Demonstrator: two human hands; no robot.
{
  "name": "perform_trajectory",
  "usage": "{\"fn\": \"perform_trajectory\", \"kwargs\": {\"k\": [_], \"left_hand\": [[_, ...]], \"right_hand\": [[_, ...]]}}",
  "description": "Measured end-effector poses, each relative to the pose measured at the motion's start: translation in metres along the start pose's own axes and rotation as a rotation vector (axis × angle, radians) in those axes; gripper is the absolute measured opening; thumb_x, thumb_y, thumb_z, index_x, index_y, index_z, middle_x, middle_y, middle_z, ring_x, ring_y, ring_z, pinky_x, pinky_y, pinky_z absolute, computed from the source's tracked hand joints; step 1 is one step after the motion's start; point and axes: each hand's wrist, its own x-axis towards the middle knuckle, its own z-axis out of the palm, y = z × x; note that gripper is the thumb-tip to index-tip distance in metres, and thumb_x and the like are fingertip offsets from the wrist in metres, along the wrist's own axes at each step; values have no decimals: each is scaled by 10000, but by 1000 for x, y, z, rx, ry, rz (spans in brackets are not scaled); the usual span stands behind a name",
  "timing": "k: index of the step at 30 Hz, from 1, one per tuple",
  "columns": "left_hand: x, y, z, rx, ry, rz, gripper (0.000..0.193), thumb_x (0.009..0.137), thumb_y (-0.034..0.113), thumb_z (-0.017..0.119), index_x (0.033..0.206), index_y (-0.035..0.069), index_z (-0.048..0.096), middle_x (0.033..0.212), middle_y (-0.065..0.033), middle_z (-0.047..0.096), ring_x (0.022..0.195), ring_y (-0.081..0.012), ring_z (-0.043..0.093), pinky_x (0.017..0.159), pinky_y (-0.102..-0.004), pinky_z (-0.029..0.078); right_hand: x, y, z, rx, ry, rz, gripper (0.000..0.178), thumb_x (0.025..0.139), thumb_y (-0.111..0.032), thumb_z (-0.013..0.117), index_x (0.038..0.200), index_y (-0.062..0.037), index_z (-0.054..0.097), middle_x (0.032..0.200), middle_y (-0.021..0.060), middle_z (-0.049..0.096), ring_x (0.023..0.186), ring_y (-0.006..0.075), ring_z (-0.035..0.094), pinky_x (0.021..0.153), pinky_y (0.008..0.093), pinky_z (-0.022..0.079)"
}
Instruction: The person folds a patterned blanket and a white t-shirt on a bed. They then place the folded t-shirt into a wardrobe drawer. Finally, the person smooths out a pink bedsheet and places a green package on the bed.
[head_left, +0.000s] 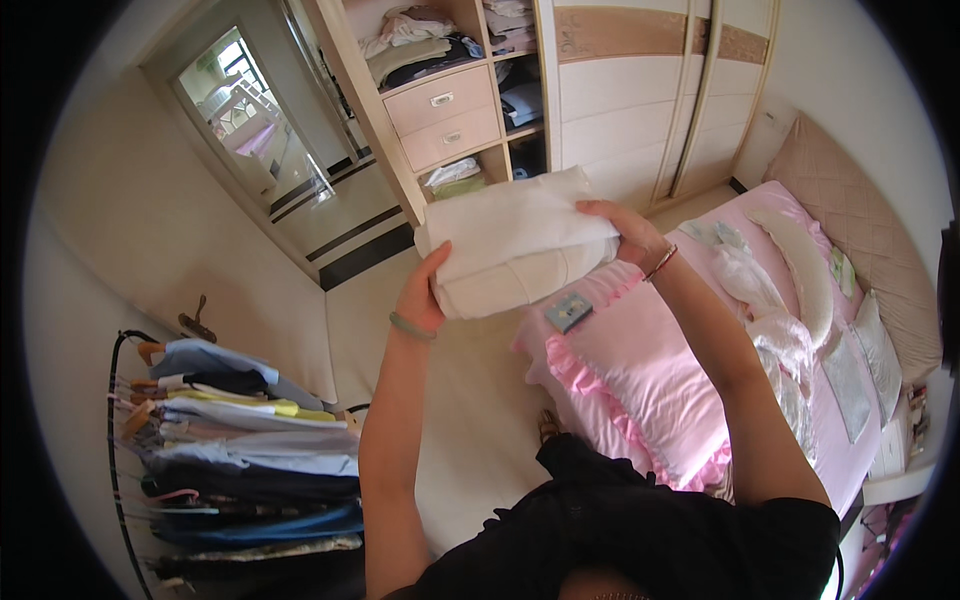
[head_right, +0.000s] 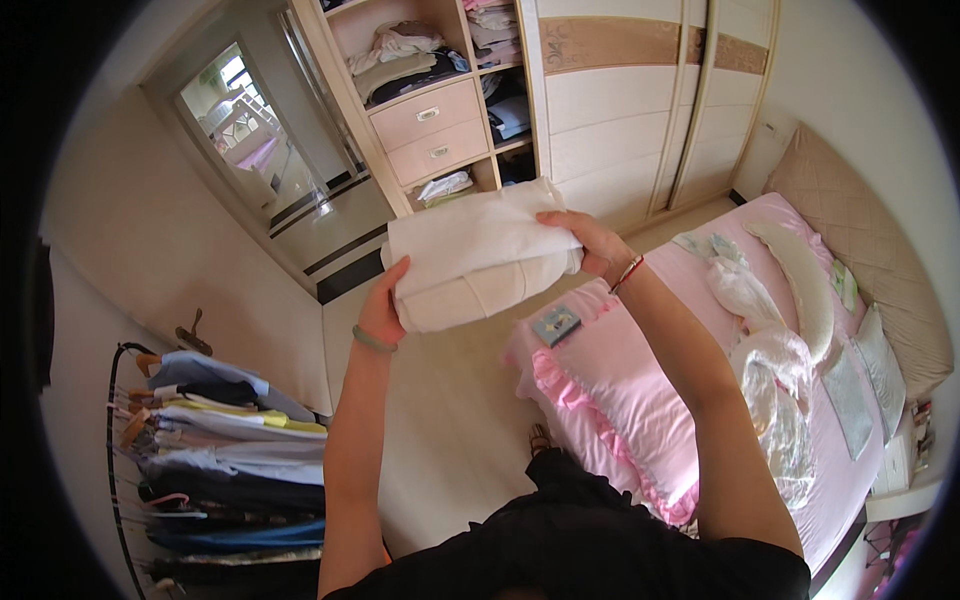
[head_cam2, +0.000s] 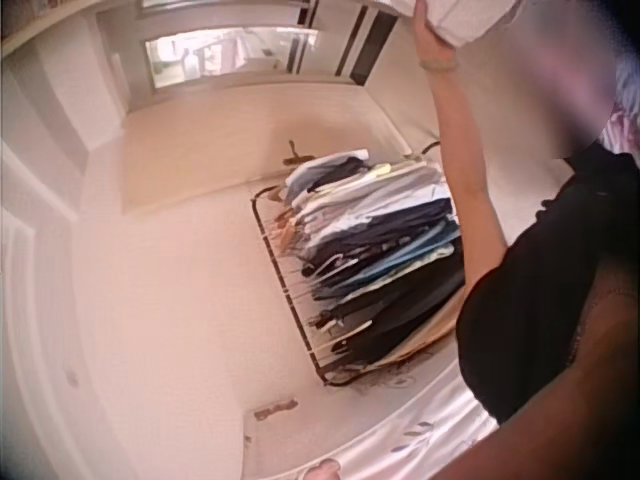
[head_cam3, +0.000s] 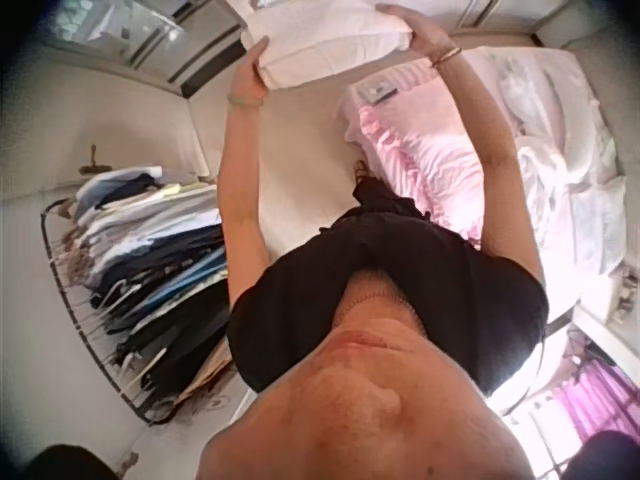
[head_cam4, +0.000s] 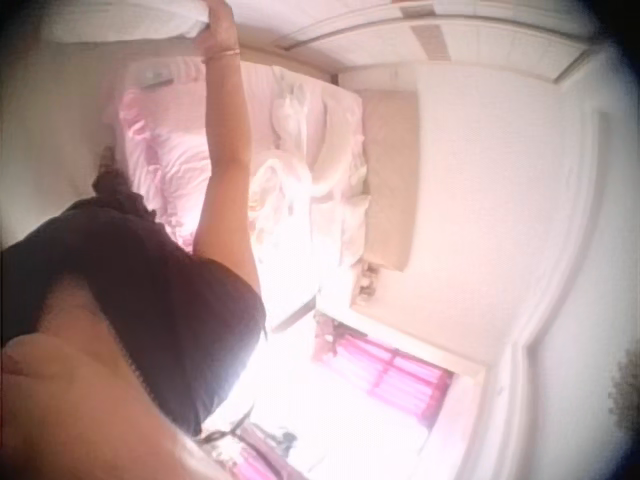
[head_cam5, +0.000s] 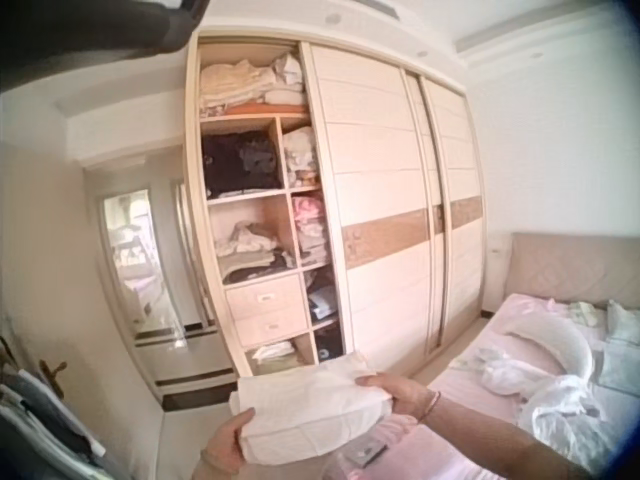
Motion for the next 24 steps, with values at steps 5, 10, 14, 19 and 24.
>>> {"fn": "perform_trajectory", "kwargs": {"k": [5,10,14,19,24], "left_hand": [[93,69,-24,-95,-74,130,470,909,253,583,1314,39,479,1281,-102,563,1182,-252,536,1008,-403,438],[181,132,-39,-108,-47,185,430,901,237,600,1265,27,506,1245,-95,574,1161,-256,541,959,-425,458],[262,179,-59,-138,-113,213,418,900,237,599,1252,28,515,1230,-101,582,1139,-262,555,944,-427,467],[351,230,-75,-198,-236,268,448,904,266,569,1294,58,494,1286,-98,555,1193,-265,522,1007,-461,416],[424,274,-69,-330,-336,394,427,935,291,512,1279,38,498,1293,-68,535,1214,-231,480,1024,-422,380]], "right_hand": [[119,-50,7,-12,26,-62,430,869,-207,646,1200,41,531,1127,136,638,980,220,651,861,347,544],[226,-104,14,-61,-19,-114,441,867,-211,654,1209,38,528,1109,133,642,976,215,649,855,337,544],[307,-144,11,-107,-27,-204,425,873,-199,646,1206,38,531,1104,136,644,960,215,655,854,336,548],[388,-186,10,-95,16,-240,402,879,-170,634,1203,43,530,1115,145,642,962,225,660,859,346,553],[469,-230,14,-66,58,-371,381,877,-139,626,1192,52,531,1116,138,640,991,219,648,897,326,532]]}}
